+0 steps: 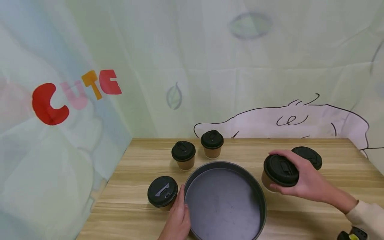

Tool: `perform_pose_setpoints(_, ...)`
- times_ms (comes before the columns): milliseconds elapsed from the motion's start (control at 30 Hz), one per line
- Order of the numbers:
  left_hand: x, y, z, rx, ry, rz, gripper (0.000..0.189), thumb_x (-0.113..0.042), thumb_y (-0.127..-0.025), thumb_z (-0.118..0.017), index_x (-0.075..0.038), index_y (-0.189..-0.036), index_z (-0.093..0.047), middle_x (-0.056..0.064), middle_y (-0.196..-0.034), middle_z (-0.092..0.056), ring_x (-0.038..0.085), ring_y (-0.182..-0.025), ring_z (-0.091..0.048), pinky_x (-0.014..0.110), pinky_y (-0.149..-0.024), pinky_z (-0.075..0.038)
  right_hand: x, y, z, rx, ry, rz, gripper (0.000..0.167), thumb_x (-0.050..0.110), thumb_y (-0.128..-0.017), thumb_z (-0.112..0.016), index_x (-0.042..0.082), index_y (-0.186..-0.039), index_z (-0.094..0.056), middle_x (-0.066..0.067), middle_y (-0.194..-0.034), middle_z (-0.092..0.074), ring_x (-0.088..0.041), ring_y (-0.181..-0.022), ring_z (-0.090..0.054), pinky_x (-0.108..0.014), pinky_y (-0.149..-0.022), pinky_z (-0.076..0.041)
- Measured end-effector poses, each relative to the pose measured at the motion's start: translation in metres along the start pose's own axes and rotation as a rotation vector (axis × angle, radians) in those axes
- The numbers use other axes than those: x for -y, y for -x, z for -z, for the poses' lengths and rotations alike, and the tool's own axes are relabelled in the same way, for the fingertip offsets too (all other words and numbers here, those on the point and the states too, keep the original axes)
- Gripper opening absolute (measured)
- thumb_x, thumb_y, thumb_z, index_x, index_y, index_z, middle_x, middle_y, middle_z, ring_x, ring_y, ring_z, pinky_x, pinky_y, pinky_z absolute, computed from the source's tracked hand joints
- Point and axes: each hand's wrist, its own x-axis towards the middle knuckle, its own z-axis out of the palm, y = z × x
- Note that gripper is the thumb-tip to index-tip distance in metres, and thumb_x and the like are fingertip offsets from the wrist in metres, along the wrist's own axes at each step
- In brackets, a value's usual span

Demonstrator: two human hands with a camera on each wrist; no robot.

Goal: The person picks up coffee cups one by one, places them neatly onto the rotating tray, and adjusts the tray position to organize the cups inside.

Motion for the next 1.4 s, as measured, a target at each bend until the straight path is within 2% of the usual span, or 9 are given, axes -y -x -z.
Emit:
perform_pose_setpoints(400, -0.002, -0.002, 0.001, 0.034, -0.004, -0.012, 0.061, 0.004, -0.104, -0.039, 0.014, -0.159, -0.014, 0.036, -0.164, -0.018, 0.049, -0.152, -0.02, 0.066, -0.118, -0.019, 0.055, -0.035, -0.042, 0.146, -0.202, 0.2, 0.092, 0.028, -0.067, -0.1, 0.021, -0.146, -0.052, 0.007, -0.134, -0.061, -0.014, -0.119, -0.061, -0.021, -0.104, -0.045)
perform_pose_setpoints(667, -0.001, -0.001, 0.002, 0.034, -0.013, -0.015, 0.061, 0.005, -0.104, -0.04, 0.014, -0.159, -0.014, 0.036, -0.164, -0.019, 0.048, -0.152, -0.02, 0.066, -0.118, -0.018, 0.074, -0.045, -0.071, 0.225, -0.295, 0.238, 0.088, 0.034, -0.073, -0.096, 0.024, -0.147, -0.049, 0.011, -0.131, -0.059, -0.011, -0.114, -0.062, -0.031, -0.099, -0.052)
perform_pose_setpoints(933, -0.001, -0.001, 0.005, 0.047, -0.013, -0.001, 0.06, 0.003, -0.105, -0.04, 0.013, -0.159, -0.015, 0.036, -0.164, -0.018, 0.048, -0.152, -0.02, 0.065, -0.118, -0.019, 0.089, -0.049, -0.101, 0.309, -0.367, 0.282, 0.082, 0.035, -0.079, -0.092, 0.026, -0.147, -0.046, 0.01, -0.134, -0.057, -0.011, -0.119, -0.057, -0.034, -0.103, -0.05)
perform_pose_setpoints(1067, 0.015, -0.002, 0.0, 0.007, -0.029, -0.071, 0.059, 0.003, -0.105, -0.041, 0.015, -0.158, -0.018, 0.037, -0.162, -0.023, 0.049, -0.15, -0.025, 0.065, -0.117, -0.022, 0.094, -0.048, -0.112, 0.353, -0.362, 0.301, 0.081, 0.036, -0.081, -0.09, 0.027, -0.148, -0.045, 0.011, -0.135, -0.056, -0.009, -0.12, -0.056, -0.034, -0.103, -0.05)
perform_pose_setpoints(1167, 0.04, -0.005, -0.008, -0.039, -0.041, -0.133, 0.059, -0.002, -0.107, -0.043, 0.011, -0.159, -0.02, 0.036, -0.161, -0.027, 0.04, -0.151, -0.027, 0.038, -0.125, -0.021, 0.097, -0.048, -0.118, 0.357, -0.354, 0.316, 0.081, 0.037, -0.081, -0.09, 0.027, -0.147, -0.045, 0.012, -0.133, -0.056, -0.007, -0.119, -0.056, -0.033, -0.102, -0.05)
perform_pose_setpoints(1200, 0.046, -0.006, -0.01, -0.044, -0.047, -0.148, 0.059, -0.003, -0.107, -0.042, 0.011, -0.16, -0.02, 0.036, -0.161, -0.027, 0.04, -0.151, -0.027, 0.036, -0.125, -0.021, 0.098, -0.048, -0.12, 0.354, -0.351, 0.323, 0.081, 0.037, -0.08, -0.09, 0.027, -0.147, -0.046, 0.012, -0.132, -0.056, -0.007, -0.118, -0.056, -0.033, -0.101, -0.05)
perform_pose_setpoints(1233, 0.053, -0.007, -0.012, -0.056, -0.052, -0.162, 0.059, -0.004, -0.108, -0.043, 0.009, -0.16, -0.02, 0.036, -0.161, -0.028, 0.036, -0.152, -0.028, 0.027, -0.124, -0.019, 0.099, -0.047, -0.121, 0.352, -0.347, 0.326, 0.081, 0.038, -0.08, -0.09, 0.027, -0.146, -0.046, 0.012, -0.131, -0.056, -0.007, -0.118, -0.056, -0.032, -0.1, -0.05)
perform_pose_setpoints(1333, 0.056, -0.007, -0.012, -0.046, -0.055, -0.157, 0.059, -0.008, -0.109, -0.042, 0.008, -0.161, -0.019, 0.035, -0.162, -0.027, 0.038, -0.151, -0.028, 0.029, -0.124, -0.021, 0.101, -0.047, -0.126, 0.357, -0.342, 0.327, 0.08, 0.04, -0.079, -0.09, 0.027, -0.146, -0.047, 0.013, -0.131, -0.056, -0.006, -0.117, -0.056, -0.033, -0.099, -0.051)
perform_pose_setpoints(1400, 0.052, -0.007, -0.01, -0.032, -0.058, -0.161, 0.059, -0.007, -0.109, -0.041, 0.01, -0.16, -0.017, 0.037, -0.161, -0.026, 0.046, -0.15, -0.028, 0.045, -0.124, -0.024, 0.102, -0.046, -0.128, 0.379, -0.353, 0.314, 0.079, 0.041, -0.08, -0.089, 0.027, -0.145, -0.047, 0.013, -0.131, -0.056, -0.005, -0.118, -0.055, -0.033, -0.1, -0.051)
